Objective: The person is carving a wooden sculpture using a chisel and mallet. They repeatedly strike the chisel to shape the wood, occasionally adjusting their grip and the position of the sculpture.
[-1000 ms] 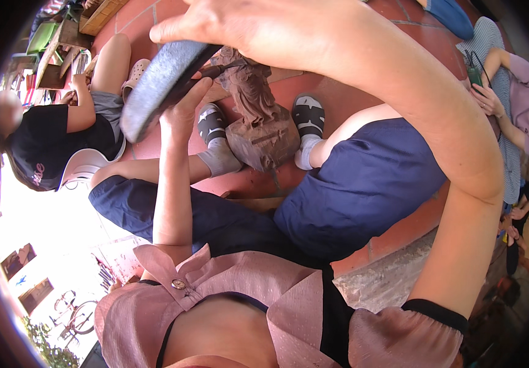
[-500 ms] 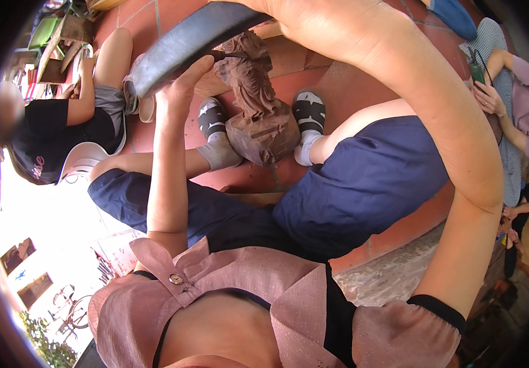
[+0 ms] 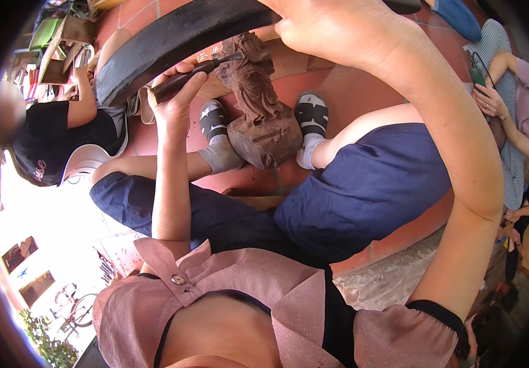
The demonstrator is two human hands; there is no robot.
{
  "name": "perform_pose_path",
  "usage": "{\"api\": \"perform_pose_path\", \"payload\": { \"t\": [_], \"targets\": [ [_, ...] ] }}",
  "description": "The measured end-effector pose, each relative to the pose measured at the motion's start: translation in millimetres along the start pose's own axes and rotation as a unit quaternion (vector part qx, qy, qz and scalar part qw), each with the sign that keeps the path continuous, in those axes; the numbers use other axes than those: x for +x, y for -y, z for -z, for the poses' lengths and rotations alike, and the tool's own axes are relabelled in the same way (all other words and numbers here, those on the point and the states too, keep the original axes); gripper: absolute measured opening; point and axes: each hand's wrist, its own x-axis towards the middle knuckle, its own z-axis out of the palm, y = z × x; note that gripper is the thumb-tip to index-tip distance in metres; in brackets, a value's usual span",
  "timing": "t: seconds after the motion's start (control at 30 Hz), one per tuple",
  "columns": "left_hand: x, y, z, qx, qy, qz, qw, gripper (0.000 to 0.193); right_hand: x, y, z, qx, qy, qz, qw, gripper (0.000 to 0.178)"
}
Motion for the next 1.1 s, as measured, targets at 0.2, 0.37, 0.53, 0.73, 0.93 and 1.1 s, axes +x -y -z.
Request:
{"api": "perform_pose_path", "payload": {
  "t": [0.2, 0.37, 0.53, 0.73, 0.93, 1.1],
  "targets": [
    [-3.6, -11.2, -9.9, 0.005, -0.001, 0.024, 1.0, 0.022, 2.1, 2.8, -0.8, 0.028, -0.042, 0.019, 0.999, 0.072],
    [0.5, -11.3, -15.4, 0.116, 0.01, -0.084, 0.99, 0.017, 5.0, 2.2, -22.2, 0.123, -0.132, 0.066, 0.981, 0.064],
    [-4.9, -19.0, -27.0, 0.002, 0.002, -0.04, 0.999, 0.021, 1.2, 9.1, 2.2, -0.13, -0.045, 0.109, 0.984, 0.052],
    [-3.0, -21.2, -25.0, 0.034, 0.031, -0.024, 0.999, 0.021, -6.1, 5.8, -2.7, -0.037, -0.08, 0.049, 0.995, 0.058],
    [-24.0, -34.4, -32.2, 0.04, 0.105, -0.073, 0.991, 0.018, -7.0, 4.9, 2.8, -0.113, -0.027, 0.058, 0.992, 0.061],
    [-15.8, -17.5, -22.0, -0.029, -0.009, -0.012, 0.999, 0.019, -7.2, 5.2, 6.2, -0.059, -0.01, 0.012, 0.998, 0.073]
  ]
}}
